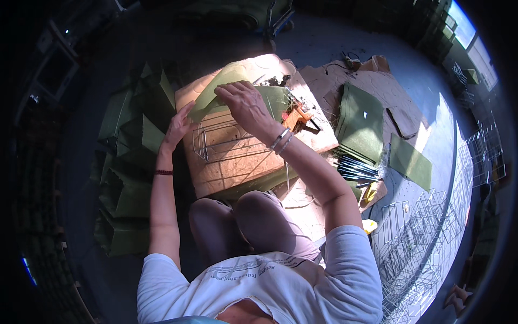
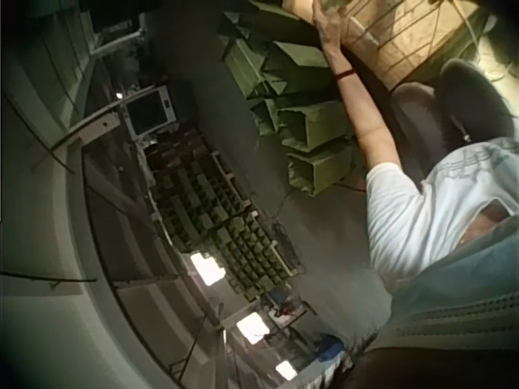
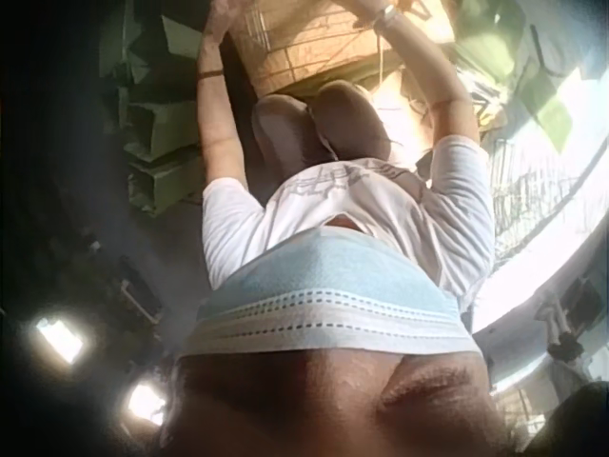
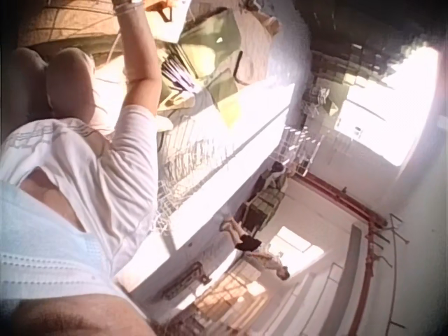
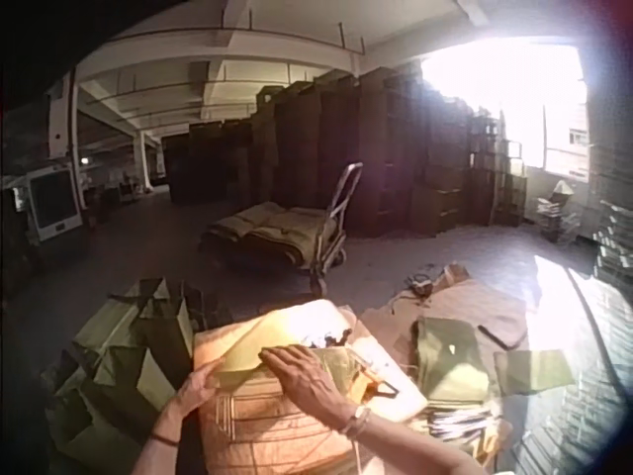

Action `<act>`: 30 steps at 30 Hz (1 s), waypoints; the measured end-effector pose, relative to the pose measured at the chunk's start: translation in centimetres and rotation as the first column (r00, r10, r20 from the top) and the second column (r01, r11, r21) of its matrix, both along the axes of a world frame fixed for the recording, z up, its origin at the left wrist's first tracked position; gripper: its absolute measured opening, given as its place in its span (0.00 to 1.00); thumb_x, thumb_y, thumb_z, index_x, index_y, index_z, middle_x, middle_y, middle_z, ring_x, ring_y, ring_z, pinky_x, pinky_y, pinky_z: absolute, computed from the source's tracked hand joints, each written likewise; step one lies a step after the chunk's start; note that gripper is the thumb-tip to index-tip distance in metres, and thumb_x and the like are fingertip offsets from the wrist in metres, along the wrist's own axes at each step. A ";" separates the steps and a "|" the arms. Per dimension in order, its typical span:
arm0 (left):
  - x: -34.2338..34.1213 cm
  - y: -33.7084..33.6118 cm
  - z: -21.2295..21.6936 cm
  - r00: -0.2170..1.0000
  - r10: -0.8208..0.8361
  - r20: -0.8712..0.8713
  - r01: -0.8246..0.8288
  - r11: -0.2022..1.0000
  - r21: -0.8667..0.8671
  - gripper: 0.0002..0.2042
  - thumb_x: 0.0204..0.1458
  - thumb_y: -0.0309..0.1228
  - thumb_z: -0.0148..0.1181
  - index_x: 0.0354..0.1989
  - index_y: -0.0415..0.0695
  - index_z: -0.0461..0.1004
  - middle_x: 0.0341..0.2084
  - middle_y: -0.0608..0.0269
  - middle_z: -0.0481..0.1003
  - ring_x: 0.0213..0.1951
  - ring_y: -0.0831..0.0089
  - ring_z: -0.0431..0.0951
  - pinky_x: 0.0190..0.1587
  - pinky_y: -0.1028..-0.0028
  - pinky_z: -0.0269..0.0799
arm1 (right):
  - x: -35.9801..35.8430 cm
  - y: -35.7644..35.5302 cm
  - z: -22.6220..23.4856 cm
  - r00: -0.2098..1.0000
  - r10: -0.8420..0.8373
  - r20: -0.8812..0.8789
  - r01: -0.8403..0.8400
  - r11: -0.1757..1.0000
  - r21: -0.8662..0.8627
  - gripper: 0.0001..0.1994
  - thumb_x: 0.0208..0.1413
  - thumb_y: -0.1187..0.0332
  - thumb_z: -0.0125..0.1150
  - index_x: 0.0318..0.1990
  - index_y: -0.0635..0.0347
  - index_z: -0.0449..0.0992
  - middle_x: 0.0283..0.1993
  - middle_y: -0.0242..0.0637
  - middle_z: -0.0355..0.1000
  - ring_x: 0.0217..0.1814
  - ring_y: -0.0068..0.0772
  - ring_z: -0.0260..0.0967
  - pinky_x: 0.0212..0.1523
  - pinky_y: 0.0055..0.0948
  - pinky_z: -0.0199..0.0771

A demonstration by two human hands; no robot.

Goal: The recorder is assembling green mesh boxes by applying hot glue to the edges and pressing them together.

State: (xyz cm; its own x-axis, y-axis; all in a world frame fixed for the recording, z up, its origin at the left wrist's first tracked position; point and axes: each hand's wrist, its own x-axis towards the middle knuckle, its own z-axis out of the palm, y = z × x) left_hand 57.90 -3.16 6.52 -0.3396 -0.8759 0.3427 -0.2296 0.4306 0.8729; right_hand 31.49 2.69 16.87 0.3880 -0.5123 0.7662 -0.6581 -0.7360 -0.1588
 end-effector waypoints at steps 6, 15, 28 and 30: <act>0.8 -5.8 -1.9 0.980 0.084 0.183 -0.089 0.996 0.021 0.19 0.47 0.20 0.57 0.51 0.36 0.70 0.46 0.58 0.73 0.48 0.74 0.72 0.54 0.76 0.65 | -1.2 -1.0 2.3 0.994 0.069 0.080 -0.066 0.997 -0.038 0.13 0.44 0.80 0.51 0.40 0.62 0.72 0.35 0.39 0.73 0.39 0.40 0.69 0.45 0.33 0.64; 3.5 -11.0 -2.0 0.874 0.353 0.335 -0.328 0.936 -0.131 0.14 0.52 0.39 0.56 0.32 0.38 0.77 0.23 0.60 0.78 0.28 0.77 0.75 0.34 0.75 0.70 | -3.2 0.5 2.9 0.998 0.025 0.050 -0.023 0.999 -0.046 0.14 0.46 0.77 0.56 0.43 0.58 0.75 0.44 0.38 0.73 0.45 0.40 0.69 0.49 0.33 0.66; 3.3 -11.2 -5.2 0.930 0.344 -0.127 -0.359 0.925 -0.123 0.14 0.56 0.35 0.53 0.41 0.35 0.73 0.33 0.63 0.77 0.34 0.78 0.76 0.38 0.77 0.71 | -0.4 5.5 -2.3 0.990 -0.024 -0.137 -0.001 0.984 -0.179 0.09 0.44 0.71 0.57 0.34 0.62 0.76 0.47 0.39 0.67 0.47 0.35 0.64 0.48 0.31 0.64; 2.3 -11.1 -4.4 0.905 0.418 -0.082 -0.426 0.886 -0.183 0.12 0.53 0.30 0.52 0.40 0.37 0.75 0.29 0.60 0.78 0.33 0.76 0.76 0.38 0.76 0.70 | 0.3 5.2 -2.5 0.998 -0.022 -0.051 0.015 0.992 -0.127 0.06 0.44 0.70 0.58 0.29 0.63 0.74 0.35 0.37 0.62 0.39 0.34 0.60 0.40 0.31 0.64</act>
